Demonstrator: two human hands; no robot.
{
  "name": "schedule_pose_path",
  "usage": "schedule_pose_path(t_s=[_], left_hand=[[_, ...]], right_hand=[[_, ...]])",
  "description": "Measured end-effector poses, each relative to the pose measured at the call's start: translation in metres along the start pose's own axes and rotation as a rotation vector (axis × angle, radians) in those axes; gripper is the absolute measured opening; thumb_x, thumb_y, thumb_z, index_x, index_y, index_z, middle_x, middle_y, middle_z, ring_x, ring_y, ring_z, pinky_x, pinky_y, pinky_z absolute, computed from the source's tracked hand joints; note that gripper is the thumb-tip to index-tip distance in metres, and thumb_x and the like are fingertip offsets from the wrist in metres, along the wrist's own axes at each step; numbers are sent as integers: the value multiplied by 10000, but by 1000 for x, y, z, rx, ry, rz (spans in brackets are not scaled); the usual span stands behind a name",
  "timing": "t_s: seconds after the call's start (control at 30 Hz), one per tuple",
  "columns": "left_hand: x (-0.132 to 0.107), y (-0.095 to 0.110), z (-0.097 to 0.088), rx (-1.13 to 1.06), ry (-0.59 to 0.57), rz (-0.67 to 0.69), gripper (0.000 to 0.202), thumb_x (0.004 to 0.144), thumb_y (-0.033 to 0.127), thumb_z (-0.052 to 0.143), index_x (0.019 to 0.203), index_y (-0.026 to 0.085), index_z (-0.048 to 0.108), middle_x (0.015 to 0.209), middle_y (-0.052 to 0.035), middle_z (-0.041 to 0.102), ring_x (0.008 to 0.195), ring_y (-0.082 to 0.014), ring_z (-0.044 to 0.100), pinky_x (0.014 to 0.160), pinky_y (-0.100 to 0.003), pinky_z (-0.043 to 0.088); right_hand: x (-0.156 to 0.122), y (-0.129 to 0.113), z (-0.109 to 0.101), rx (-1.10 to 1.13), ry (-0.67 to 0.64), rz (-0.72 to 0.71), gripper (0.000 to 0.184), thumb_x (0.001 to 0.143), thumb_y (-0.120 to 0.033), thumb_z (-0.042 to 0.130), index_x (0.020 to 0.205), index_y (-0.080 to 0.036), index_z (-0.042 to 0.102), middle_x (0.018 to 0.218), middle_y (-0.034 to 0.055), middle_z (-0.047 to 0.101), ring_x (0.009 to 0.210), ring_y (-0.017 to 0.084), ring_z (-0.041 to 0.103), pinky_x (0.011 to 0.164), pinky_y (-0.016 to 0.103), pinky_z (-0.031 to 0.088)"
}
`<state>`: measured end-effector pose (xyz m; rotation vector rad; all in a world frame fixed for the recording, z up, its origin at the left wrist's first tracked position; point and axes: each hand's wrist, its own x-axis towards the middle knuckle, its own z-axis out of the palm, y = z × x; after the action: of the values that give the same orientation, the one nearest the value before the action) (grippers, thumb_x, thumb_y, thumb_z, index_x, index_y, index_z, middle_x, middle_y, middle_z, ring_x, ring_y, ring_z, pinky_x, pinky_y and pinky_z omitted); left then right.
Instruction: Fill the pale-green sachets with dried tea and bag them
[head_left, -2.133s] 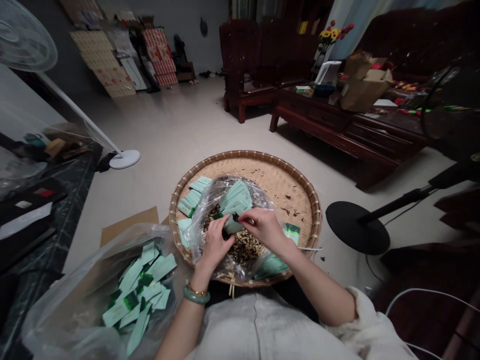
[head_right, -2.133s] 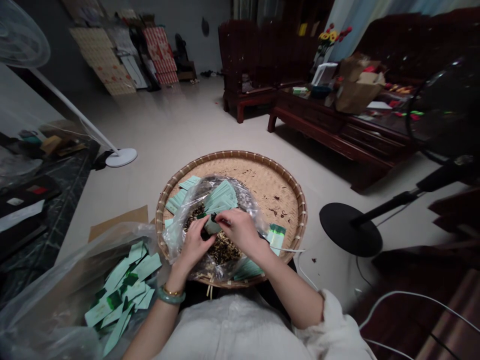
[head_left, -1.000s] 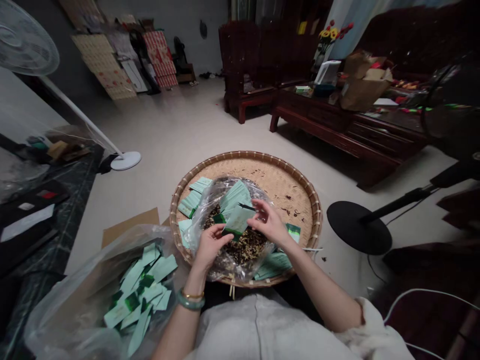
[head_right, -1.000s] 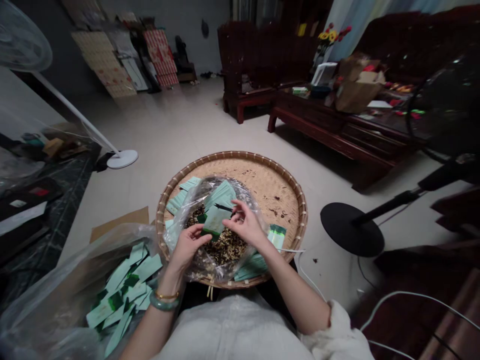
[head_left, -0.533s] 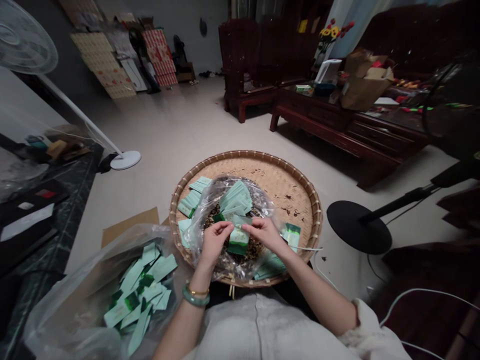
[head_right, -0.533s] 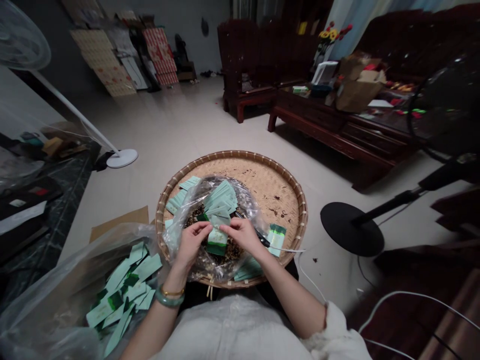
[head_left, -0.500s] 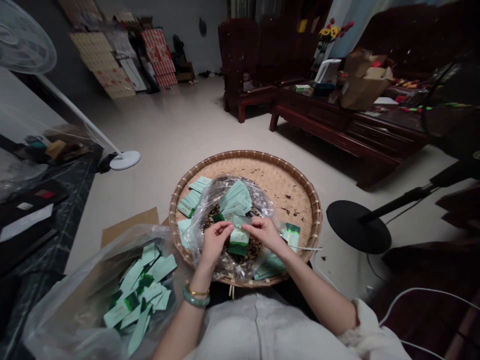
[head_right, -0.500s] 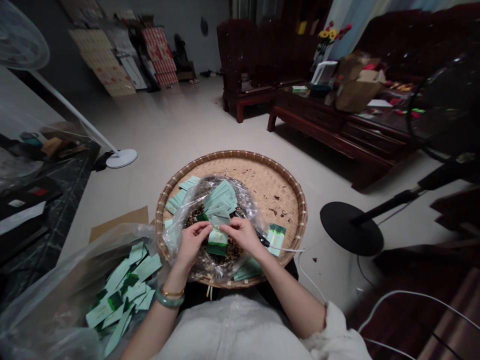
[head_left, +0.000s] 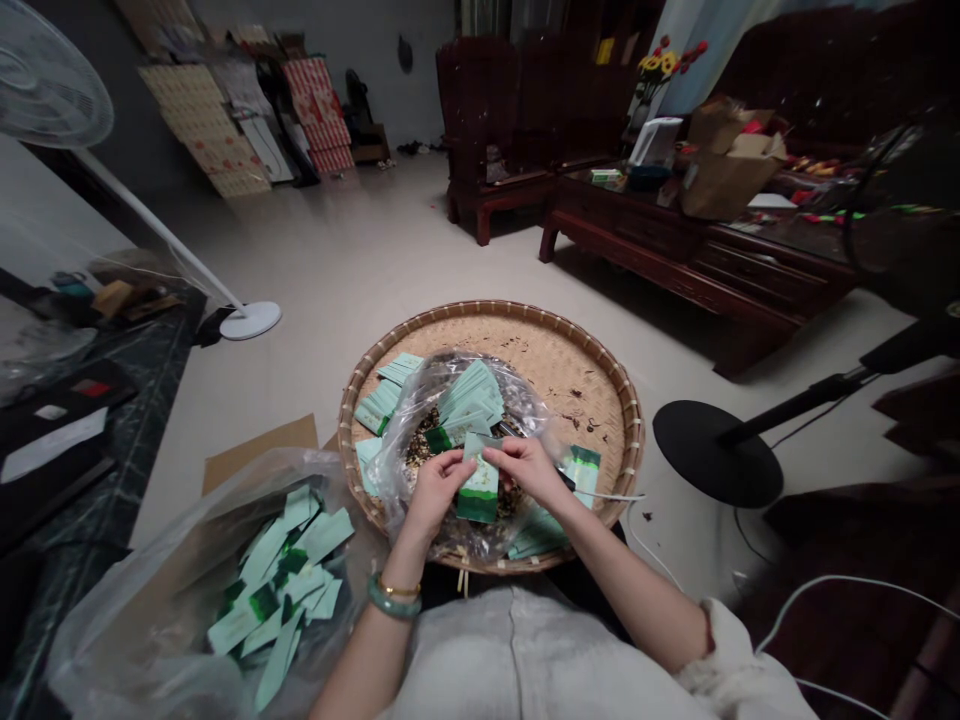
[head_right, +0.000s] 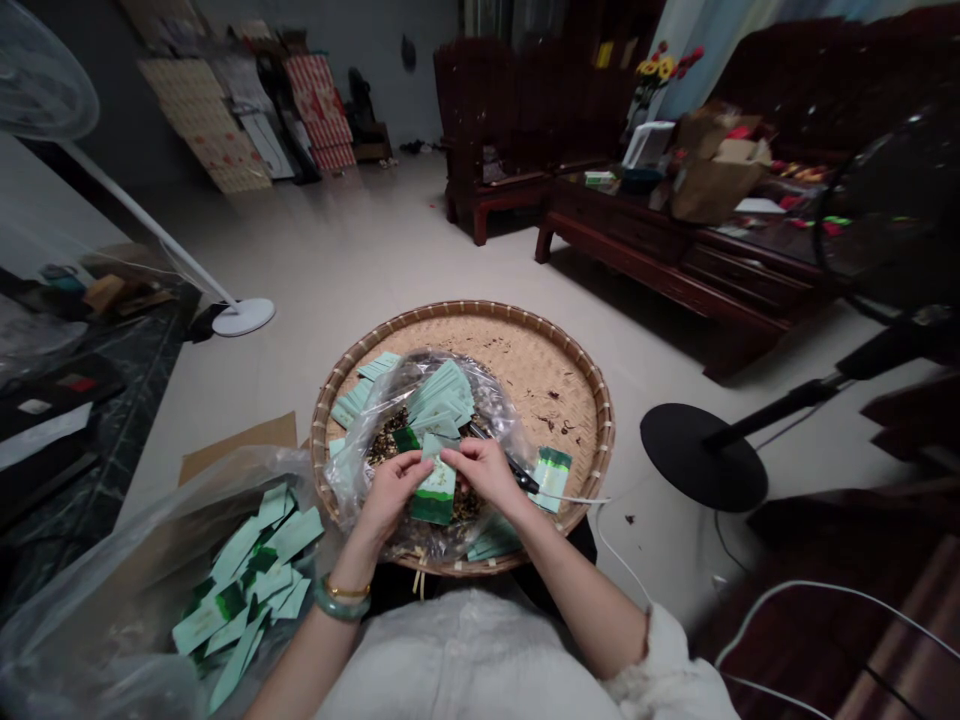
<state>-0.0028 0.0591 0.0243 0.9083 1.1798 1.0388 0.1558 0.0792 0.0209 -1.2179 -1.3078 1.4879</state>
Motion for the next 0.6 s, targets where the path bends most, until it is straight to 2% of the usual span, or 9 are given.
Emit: schedule_pose_path(t_s=[0.1,0.23,0.4,0.5,0.6], left_hand=[[-2,1,2,-37,-101,-71,452,550,324,817,936,116,709,745,-45,724,627,-160,635,625,-263,488],[-3,3,4,18,-81,-57,403,530,289,819,874,104,718,725,-35,720,618,-154,626,619,-254,480],[-3,2,3,80,-116,-51,446,527,269,809,931,112,701,753,-25,708,628,-145,604,616,-243,460],[-4,1,1,143,-140,-56,361,534,257,797,845,104,698,704,-12,678,598,-126,562,595,-225,427],[-5,3,1,225,-163,-67,268,560,265,774,755,107,680,634,10,628,562,-113,515,559,-212,385]], right_hand=[[0,0,2,19,-20,8,428,652,-551,680,536,-177,505,467,-49,469,389,99,469,367,212,325],[3,-2,2,1,-31,-65,337,651,-478,702,729,-155,642,596,-24,575,507,108,498,472,221,382],[8,0,-2,-120,23,-136,315,669,-426,693,556,-147,599,531,-35,499,511,93,437,475,210,338],[9,0,-4,-102,3,-96,310,690,-438,672,599,-145,625,527,-32,513,487,90,430,453,206,332],[11,-6,-6,-120,-8,-104,311,715,-448,656,778,-145,695,645,6,625,557,117,503,497,217,381]])
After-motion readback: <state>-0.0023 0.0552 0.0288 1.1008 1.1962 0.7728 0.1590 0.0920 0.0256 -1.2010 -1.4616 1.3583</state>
